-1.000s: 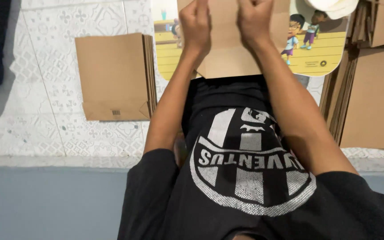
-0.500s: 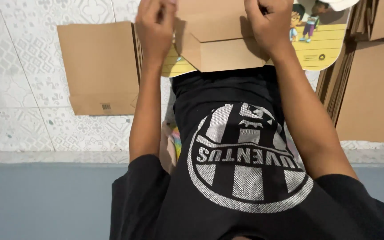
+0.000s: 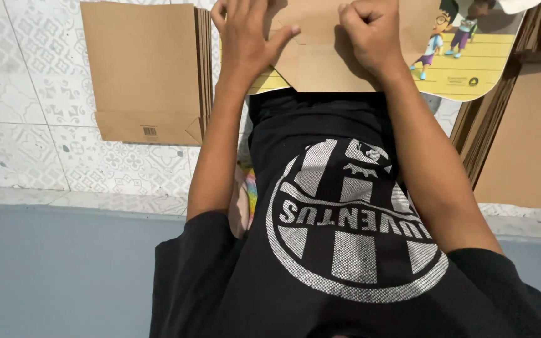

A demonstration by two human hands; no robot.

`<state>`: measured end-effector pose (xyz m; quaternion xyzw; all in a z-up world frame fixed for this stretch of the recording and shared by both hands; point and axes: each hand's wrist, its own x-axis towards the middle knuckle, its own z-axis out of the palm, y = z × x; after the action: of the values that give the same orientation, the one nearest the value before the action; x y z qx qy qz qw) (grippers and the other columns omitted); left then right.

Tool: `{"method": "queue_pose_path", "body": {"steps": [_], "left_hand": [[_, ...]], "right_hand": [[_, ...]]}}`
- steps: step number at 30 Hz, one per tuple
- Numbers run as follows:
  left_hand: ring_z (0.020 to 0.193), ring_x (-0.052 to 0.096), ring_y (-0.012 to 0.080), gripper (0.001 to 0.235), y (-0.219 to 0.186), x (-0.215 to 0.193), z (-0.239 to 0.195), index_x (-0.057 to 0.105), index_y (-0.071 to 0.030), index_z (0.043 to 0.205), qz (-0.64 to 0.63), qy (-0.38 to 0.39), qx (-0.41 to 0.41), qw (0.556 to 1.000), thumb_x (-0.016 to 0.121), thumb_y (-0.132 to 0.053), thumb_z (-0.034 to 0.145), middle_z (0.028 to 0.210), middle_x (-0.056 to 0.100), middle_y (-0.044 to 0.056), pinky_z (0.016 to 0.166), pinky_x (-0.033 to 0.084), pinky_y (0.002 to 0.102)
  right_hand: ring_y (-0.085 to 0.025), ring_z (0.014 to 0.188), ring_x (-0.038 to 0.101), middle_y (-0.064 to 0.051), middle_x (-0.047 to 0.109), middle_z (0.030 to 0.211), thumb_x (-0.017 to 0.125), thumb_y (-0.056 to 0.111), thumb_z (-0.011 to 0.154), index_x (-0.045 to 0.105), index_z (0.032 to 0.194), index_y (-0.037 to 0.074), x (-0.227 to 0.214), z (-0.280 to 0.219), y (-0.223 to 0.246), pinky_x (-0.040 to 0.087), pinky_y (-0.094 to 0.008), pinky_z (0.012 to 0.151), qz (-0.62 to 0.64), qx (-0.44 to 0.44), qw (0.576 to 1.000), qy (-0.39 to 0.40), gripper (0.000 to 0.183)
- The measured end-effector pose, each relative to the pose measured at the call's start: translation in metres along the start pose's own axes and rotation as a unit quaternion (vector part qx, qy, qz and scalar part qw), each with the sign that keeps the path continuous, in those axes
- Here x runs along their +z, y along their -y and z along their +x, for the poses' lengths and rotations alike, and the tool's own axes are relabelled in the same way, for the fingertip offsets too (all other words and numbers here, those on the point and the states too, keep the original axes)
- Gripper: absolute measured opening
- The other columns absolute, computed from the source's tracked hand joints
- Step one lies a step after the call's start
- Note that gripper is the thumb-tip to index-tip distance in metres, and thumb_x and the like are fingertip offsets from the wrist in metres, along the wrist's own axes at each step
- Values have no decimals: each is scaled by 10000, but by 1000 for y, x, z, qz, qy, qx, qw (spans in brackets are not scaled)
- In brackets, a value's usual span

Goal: The person is sitting on the floor and applying glue to a piece of cardboard using a small brush. They spread the adhesive across the surface of the cardboard, which is resting on their lap.

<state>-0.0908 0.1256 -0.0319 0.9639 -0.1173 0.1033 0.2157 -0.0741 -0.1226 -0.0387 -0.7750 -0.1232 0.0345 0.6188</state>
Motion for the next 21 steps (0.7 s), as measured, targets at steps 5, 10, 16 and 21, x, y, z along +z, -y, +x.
{"method": "queue_pose_path", "body": {"steps": [5, 10, 16, 21], "left_hand": [[962, 556, 251, 215, -5, -13, 6, 623, -190, 996, -96, -6, -25, 995, 697, -363, 893, 1007, 647, -16, 896, 263, 405], [913, 596, 187, 96, 2, -12, 8, 599, -185, 982, -149, -69, -28, 986, 544, -108, 965, 962, 682, -68, 864, 275, 352], [1091, 570, 284, 245, -6, -41, -3, 613, -169, 1174, -163, -61, 20, 985, 534, -2, 1013, 1152, 651, 19, 885, 372, 393], [1477, 379, 308, 308, -1, -37, -25, 713, -197, 1366, -57, 51, 124, 989, 678, -330, 1090, 1574, 459, 55, 1142, 285, 625]], "right_hand": [[-76, 522, 296, 25, 224, 590, 523, -138, 982, 236, 620, 119, -12, -6, 13, 222, -285, 468, 40, -12, 999, -27, 529], [-109, 629, 242, 10, 253, 634, 677, -47, 1122, 260, 663, 112, -49, -22, -14, 173, -335, 601, -121, -36, 991, -45, 640], [-210, 677, 632, -92, 593, 732, 575, 238, 1244, 607, 766, 35, -108, -96, -15, 561, -380, 709, -35, -5, 990, -138, 520], [-100, 516, 374, -36, 451, 631, 600, 379, 1126, 594, 828, 48, -148, -113, 4, 258, -257, 485, 39, 118, 930, -346, 445]]}}
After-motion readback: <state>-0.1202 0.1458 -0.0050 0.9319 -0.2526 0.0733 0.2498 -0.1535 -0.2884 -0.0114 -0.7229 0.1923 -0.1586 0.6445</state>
